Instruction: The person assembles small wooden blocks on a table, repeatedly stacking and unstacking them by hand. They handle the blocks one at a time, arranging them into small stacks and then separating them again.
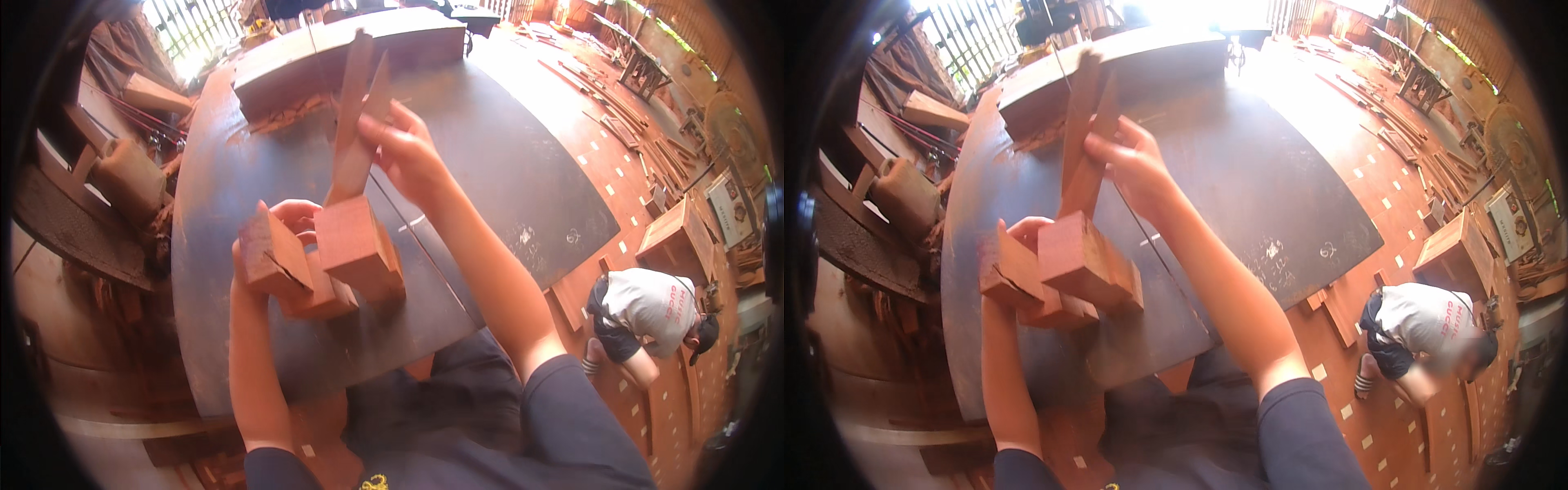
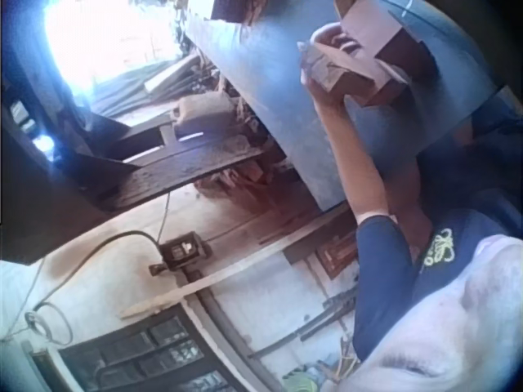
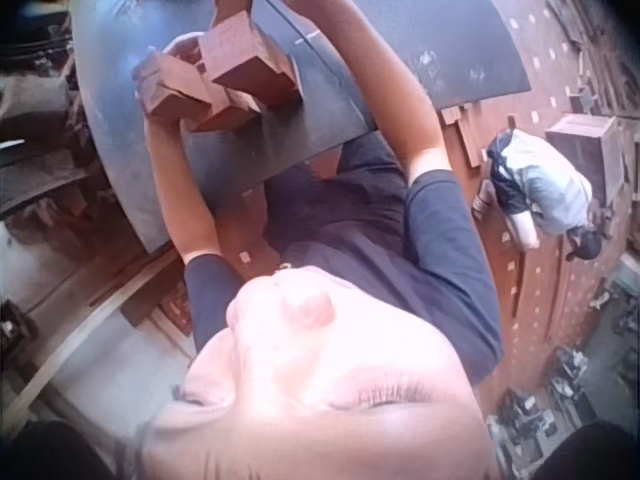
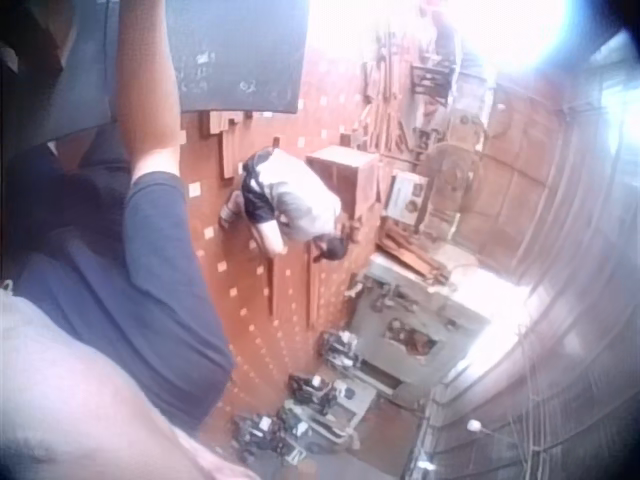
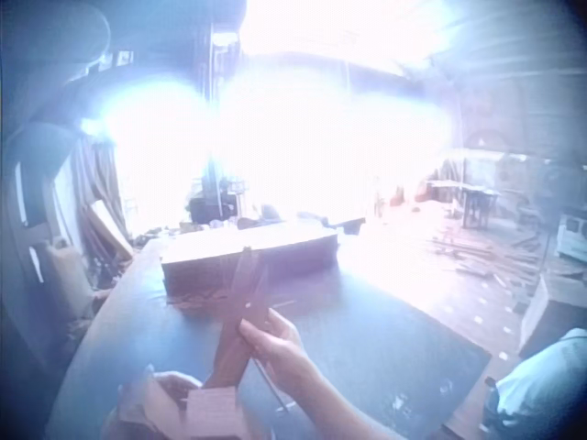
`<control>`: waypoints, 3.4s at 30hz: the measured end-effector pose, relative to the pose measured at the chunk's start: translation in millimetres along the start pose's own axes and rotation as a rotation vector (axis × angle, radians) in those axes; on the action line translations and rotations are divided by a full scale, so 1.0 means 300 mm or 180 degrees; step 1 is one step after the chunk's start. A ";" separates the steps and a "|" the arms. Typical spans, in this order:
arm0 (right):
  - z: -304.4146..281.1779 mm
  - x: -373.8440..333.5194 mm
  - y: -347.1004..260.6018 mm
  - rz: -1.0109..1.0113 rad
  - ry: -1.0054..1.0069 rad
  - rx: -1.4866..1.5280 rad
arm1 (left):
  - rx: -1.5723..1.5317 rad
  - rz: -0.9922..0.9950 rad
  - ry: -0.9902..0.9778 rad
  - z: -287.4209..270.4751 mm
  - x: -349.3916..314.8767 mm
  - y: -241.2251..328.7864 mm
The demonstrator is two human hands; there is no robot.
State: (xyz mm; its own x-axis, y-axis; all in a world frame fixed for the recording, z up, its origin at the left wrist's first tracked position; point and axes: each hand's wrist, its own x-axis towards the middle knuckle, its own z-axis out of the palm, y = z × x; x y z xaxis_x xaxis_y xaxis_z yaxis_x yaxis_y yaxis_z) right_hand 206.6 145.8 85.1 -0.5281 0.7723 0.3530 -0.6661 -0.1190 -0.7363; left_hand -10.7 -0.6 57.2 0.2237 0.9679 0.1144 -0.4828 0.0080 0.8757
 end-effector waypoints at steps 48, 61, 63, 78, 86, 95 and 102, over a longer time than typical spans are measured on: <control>0.357 0.112 -0.134 -0.0669 -0.2140 -0.1279 | -0.0561 -0.0521 -0.0682 0.017 -0.001 -0.038; 0.092 0.153 -0.276 -0.0305 -0.0818 -0.5499 | -0.0326 -0.0257 -0.0582 -0.090 0.019 -0.060; -0.057 0.207 -0.262 0.0474 -0.0457 -0.5956 | -0.0229 -0.0201 -0.0663 -0.089 0.042 -0.058; 0.008 0.045 -0.169 0.0594 -0.1410 -0.2963 | 0.0214 0.0933 0.0952 -0.058 -0.012 -0.047; 0.002 -0.132 -0.110 0.0943 -0.2943 -0.2420 | 0.0659 0.1239 0.0462 -0.039 0.000 -0.039; 0.026 -0.147 -0.116 0.0631 -0.2560 -0.2984 | 0.1085 0.1381 0.1065 -0.029 0.000 -0.050; 0.014 -0.146 -0.147 0.0573 -0.1896 -0.2615 | 0.0771 0.1360 0.0789 -0.047 -0.007 -0.058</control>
State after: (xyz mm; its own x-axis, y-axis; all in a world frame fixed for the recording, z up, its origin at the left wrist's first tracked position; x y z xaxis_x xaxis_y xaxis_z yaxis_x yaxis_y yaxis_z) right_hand 256.9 114.6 104.6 -0.9089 0.3240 0.2625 -0.1038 0.4338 -0.8950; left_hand -14.5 0.8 35.0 -0.1698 0.9028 0.3950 -0.2718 -0.4282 0.8619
